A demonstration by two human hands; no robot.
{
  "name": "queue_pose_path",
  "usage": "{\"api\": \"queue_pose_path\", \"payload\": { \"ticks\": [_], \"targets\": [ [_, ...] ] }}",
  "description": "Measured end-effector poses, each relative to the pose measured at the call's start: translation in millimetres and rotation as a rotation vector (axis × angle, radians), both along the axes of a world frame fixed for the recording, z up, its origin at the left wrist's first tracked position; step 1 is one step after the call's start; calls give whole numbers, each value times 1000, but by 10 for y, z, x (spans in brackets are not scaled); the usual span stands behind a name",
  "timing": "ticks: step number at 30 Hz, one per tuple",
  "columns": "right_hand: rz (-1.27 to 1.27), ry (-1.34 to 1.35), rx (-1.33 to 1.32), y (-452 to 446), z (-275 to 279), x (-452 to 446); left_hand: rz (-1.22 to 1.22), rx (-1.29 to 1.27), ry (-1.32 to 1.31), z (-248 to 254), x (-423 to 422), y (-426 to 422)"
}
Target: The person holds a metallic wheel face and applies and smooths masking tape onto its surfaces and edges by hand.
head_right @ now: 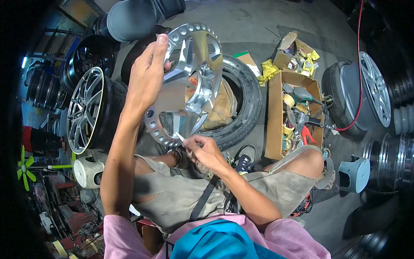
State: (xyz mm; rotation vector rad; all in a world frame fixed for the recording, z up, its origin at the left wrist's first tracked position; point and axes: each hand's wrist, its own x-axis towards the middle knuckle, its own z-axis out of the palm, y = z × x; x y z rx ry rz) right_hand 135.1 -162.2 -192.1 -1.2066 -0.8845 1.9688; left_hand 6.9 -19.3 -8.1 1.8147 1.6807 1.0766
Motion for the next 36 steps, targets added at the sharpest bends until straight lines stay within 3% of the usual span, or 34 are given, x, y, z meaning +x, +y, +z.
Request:
{"api": "queue_pose_path", "payload": {
  "ticks": [1, 3, 7, 8, 10, 11, 13, 15, 17, 19, 21, 26, 27, 28, 30, 33, 36],
  "targets": [
    [1, 1, -4, -9, 2, -5, 0, 24, 1, -33, 0, 17],
    [-166, -459, 668, -32, 44, -35, 0, 45, 4, -49, 3, 14],
    [-230, -568, 775, -71, 74, -119, 7, 24, 36, -17, 12, 16],
    [-233, -569, 773, -84, -12, -138, 16, 36, 59, -23, 12, 19],
    [-9, -95, 181, -77, -107, -158, 20, 23, 59, -10, 29, 4],
    [-10, -96, 183, -64, -141, -120, 28, 10, 61, -1, 32, -1],
    [141, 365, -288, 34, 61, 16, 14, 30, 31, -70, 24, 31],
    [164, 379, -285, 31, 130, 102, 2, 50, 0, -60, 27, 30],
    [-141, 441, -215, -1, 106, 211, -23, -79, -14, 40, 62, -11],
    [-275, 450, -144, 37, -34, 332, -42, -80, -22, 68, 75, 1],
    [-316, 182, -66, 78, -109, 337, -70, -81, -35, 64, 101, 3],
    [-308, 37, 118, 172, -451, 108, -254, 140, 100, -76, -170, -297],
    [-267, 31, 175, 180, -467, 90, -208, -43, 176, -117, -279, -456],
    [-227, -50, 174, 171, -363, 78, -193, -330, 90, 37, -274, -675],
    [-229, 24, 159, 148, -472, 50, -256, -472, -39, -200, -412, -908],
    [-180, 44, 164, 93, -452, 14, -208, -391, -205, -569, -431, -1055],
    [-150, 35, 175, 34, -426, 16, -208, -353, -236, -578, -479, -1030]
  ]
}}
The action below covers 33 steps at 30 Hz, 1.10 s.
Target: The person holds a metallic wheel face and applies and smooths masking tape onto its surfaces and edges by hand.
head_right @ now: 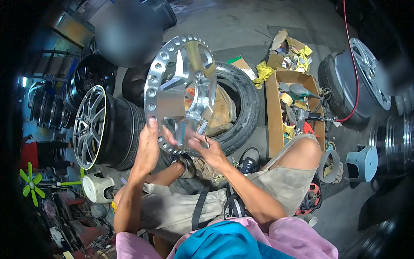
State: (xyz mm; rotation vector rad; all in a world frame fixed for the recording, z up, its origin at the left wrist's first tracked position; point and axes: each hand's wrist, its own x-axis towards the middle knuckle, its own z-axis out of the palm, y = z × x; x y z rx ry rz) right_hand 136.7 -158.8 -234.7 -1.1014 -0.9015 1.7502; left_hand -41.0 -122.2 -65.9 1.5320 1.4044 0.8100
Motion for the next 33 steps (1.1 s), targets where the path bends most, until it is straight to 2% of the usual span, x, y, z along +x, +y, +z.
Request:
{"api": "queue_pose_path", "payload": {
  "ticks": [4, 6, 7, 9, 10, 13, 15, 17, 19, 21, 28, 31, 33],
  "targets": [
    [133, 146, -95, -105, 409, 58, 93, -35, -15, 424, 37, 186],
    [127, 152, 102, -172, 350, -38, 140, -66, -20, 505, 52, 321],
    [127, 154, 102, -166, 349, -2, 192, -18, -1, 485, 64, 390],
    [28, -570, 354, -122, 376, 198, 236, 34, 15, 444, 122, 478],
    [-95, -785, 444, -102, 258, 274, 270, 89, 50, 429, 168, 525],
    [-175, -822, 411, -73, 178, 438, 269, 176, 76, 404, 191, 589],
    [-238, -731, 455, -25, 177, 397, 286, 187, 87, 368, 177, 575],
    [-194, -624, 486, 55, 172, 333, 292, 177, 93, 365, 197, 532],
    [-250, -608, 481, 121, 242, 213, 263, 197, 92, 360, 191, 489],
    [-373, -475, 399, 171, 257, 137, 254, 216, 102, 366, 206, 475],
    [-389, -490, 423, 277, 172, 63, 231, 201, 122, 406, 282, 467],
    [-365, -478, 355, 239, 231, 39, 188, 203, 83, 393, 213, 458],
    [-343, -347, 217, 183, 256, -8, 149, 197, 40, 370, 189, 450]
  ]
}}
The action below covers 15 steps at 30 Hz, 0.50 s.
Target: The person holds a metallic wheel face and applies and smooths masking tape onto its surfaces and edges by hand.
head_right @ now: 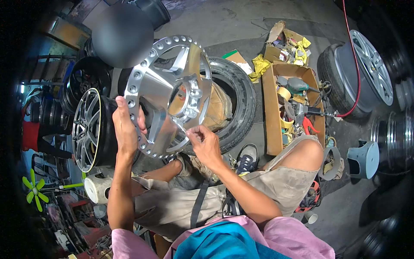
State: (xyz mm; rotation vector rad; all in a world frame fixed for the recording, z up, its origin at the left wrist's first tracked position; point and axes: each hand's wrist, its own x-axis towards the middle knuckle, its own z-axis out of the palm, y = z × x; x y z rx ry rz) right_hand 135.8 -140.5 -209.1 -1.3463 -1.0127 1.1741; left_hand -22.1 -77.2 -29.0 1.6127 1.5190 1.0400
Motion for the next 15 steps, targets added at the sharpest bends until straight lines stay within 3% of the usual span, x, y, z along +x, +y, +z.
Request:
{"api": "queue_pose_path", "payload": {
  "ticks": [3, 7, 10, 12, 13, 15],
  "targets": [
    [44, 230, -108, 37, -177, 6, -6, 4, 9, -12, -1, 11],
    [-18, 191, -89, 17, -155, -66, -41, 23, -4, 0, 38, 10],
    [40, 374, -156, -21, -13, -69, -31, 13, -9, 6, 58, 21],
    [148, 747, -406, -8, 106, -5, -21, 10, -4, -5, 55, 38],
    [152, 746, -407, -3, 140, 32, -7, 0, -5, -10, 56, 51],
    [155, 1068, -493, 17, 179, 126, 25, -19, -18, 40, 112, 56]
  ]
}}
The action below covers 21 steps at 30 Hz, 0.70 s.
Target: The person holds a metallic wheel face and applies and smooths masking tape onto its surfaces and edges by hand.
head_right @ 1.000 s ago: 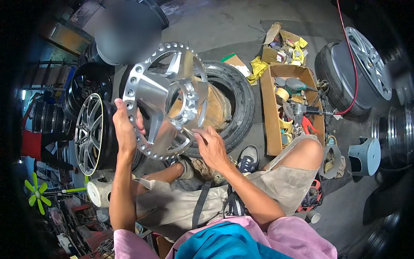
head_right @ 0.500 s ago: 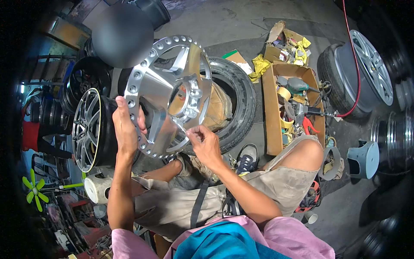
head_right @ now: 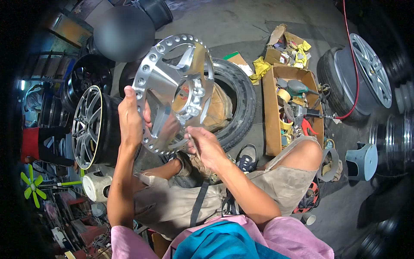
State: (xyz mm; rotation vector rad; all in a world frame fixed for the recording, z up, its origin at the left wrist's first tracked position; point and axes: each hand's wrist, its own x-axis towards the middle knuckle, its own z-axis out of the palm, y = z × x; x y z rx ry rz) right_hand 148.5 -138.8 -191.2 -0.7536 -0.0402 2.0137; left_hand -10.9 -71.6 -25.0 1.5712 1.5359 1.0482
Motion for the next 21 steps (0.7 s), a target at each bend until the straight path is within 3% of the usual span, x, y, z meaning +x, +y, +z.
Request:
{"api": "queue_pose_path", "payload": {
  "ticks": [5, 8, 9, 11, 15, 17, 19, 21],
  "targets": [
    [-140, -213, 113, -10, -99, 167, -23, 19, -3, 51, 44, 106],
    [-98, -630, 361, -13, 216, 190, -14, -5, -9, 103, 124, 168],
    [-94, -633, 366, 13, 307, 190, -9, -2, -13, 113, 129, 184],
    [-77, -909, 632, 85, 415, 186, -42, -17, 16, 132, 131, 206],
    [-196, -1168, 848, 249, 372, 269, -30, 100, 140, 89, 175, 278],
    [-188, -1186, 853, 232, 407, 348, -12, 83, 163, 101, 199, 306],
    [-123, -1432, 1025, 128, 432, 448, -1, 84, 210, 84, 202, 351],
    [-67, -1475, 1073, 31, 126, 491, 2, 125, 218, 62, 200, 395]
  ]
}}
